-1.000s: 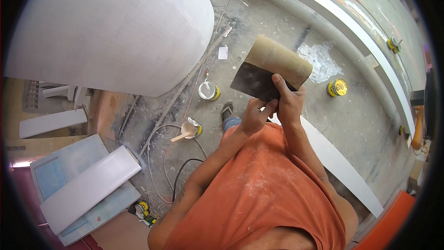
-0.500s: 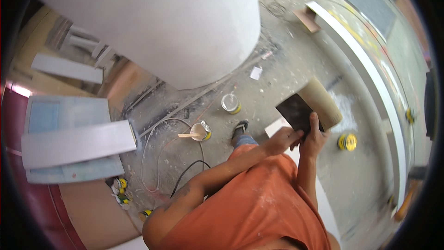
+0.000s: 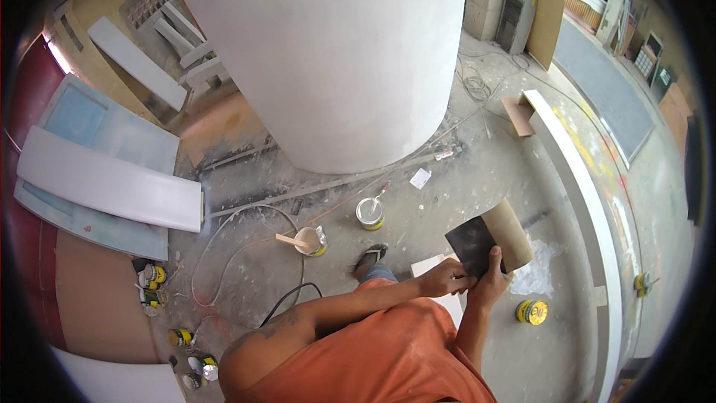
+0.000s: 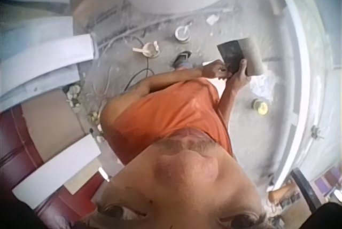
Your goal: The recorder uses a piece of sandpaper to sand the edges and surface of a long white-painted wooden board in a workshop.
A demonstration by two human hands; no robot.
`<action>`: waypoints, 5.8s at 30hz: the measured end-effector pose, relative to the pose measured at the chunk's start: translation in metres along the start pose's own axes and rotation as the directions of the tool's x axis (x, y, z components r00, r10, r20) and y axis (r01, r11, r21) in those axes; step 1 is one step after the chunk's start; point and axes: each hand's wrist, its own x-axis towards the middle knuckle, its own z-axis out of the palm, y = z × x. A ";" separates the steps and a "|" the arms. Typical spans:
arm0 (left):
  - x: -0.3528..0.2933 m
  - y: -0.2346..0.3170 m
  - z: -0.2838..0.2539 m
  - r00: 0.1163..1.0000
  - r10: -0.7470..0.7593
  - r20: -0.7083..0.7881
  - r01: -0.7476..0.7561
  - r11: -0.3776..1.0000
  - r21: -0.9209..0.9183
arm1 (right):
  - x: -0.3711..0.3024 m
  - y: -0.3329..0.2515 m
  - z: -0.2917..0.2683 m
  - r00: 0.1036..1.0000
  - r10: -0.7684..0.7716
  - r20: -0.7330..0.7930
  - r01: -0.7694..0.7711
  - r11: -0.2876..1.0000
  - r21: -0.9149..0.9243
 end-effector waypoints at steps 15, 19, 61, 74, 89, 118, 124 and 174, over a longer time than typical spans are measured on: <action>0.007 -0.001 -0.001 0.958 -0.183 0.220 0.204 0.976 -0.079 | -0.010 -0.005 -0.003 0.990 0.114 0.088 -0.112 0.993 -0.023; 0.004 0.004 -0.020 0.837 -0.370 0.403 0.412 0.911 -0.021 | -0.007 0.005 -0.001 0.989 0.079 0.126 -0.082 0.996 0.025; 0.054 0.128 -0.077 0.990 -0.070 0.124 0.055 0.992 0.116 | 0.061 -0.084 -0.059 0.857 0.283 0.430 -0.067 0.889 -0.452; 0.001 0.136 -0.090 1.000 0.017 0.026 -0.010 0.971 -0.238 | 0.074 -0.101 -0.015 0.443 0.174 0.880 -0.121 0.984 -0.133; -0.003 0.137 -0.089 0.987 -0.112 0.115 0.088 0.977 0.193 | 0.079 -0.102 -0.026 0.351 0.135 0.927 0.161 0.966 -0.201; -0.018 0.098 -0.061 0.995 -0.084 -0.054 0.100 0.808 0.580 | 0.024 -0.041 -0.029 0.793 0.333 0.510 0.078 0.775 -0.628; -0.015 0.073 -0.063 0.998 0.053 -0.016 -0.032 0.783 0.622 | 0.010 -0.025 -0.022 0.765 0.265 0.587 0.276 0.689 -0.670; -0.171 -0.299 -0.157 0.951 -0.119 -0.286 0.264 0.796 0.545 | -0.110 0.342 -0.056 0.656 0.744 0.129 -0.586 0.610 -0.534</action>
